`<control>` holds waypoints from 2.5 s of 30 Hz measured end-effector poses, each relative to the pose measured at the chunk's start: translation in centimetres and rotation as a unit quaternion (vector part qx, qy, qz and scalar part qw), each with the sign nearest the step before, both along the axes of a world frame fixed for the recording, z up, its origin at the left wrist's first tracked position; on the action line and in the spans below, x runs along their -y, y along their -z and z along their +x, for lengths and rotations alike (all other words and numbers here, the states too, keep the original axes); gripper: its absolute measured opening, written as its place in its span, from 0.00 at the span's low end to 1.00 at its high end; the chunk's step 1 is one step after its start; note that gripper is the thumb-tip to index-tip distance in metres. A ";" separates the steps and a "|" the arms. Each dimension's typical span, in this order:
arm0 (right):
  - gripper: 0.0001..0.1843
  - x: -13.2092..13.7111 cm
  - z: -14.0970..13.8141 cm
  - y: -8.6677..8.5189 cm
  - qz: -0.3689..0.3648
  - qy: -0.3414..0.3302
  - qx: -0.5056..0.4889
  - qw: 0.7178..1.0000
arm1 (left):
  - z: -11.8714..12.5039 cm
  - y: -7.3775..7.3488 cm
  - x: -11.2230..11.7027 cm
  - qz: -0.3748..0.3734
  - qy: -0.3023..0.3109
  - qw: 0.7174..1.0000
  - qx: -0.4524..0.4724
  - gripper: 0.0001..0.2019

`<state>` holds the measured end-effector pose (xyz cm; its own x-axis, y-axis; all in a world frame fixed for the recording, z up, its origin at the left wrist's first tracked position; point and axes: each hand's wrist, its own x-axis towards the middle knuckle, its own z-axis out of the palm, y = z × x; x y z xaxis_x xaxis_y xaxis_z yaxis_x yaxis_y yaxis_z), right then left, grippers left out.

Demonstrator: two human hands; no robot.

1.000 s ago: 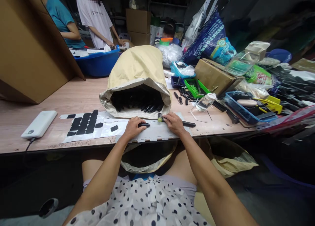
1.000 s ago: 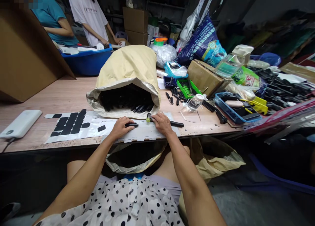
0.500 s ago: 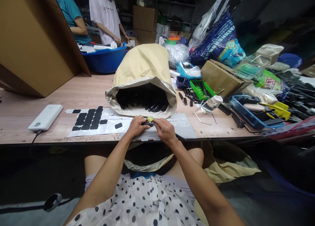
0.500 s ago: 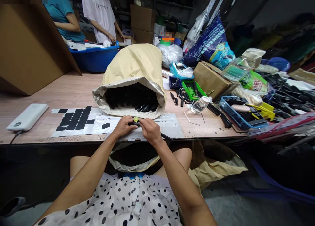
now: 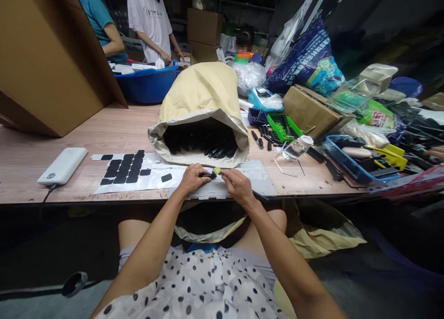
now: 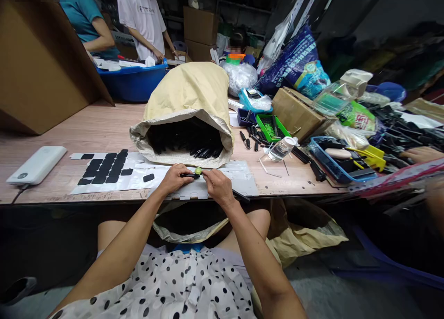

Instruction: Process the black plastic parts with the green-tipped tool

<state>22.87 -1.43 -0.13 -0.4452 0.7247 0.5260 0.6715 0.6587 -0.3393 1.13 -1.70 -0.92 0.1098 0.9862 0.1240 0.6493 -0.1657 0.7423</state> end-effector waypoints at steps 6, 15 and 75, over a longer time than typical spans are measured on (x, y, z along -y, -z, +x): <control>0.14 -3.8 3.3 0.2 0.037 -0.005 0.019 0.999 | 0.2 -0.2 0.2 -0.001 -0.004 1.000 -0.028 0.06; 0.12 -6.2 5.9 2.2 -0.013 -0.023 0.052 0.998 | 0.0 -0.9 0.3 0.003 0.009 0.998 -0.058 0.05; 0.13 -5.5 4.8 1.5 -0.051 0.010 0.075 0.996 | -2.1 -1.7 0.6 -0.007 0.032 0.997 -0.074 0.04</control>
<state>27.62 4.06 -1.66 -0.4982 0.7804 0.3779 0.7328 0.6119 -0.2975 -0.97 -2.34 0.73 0.1891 0.9779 0.0887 0.7405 -0.2013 0.6412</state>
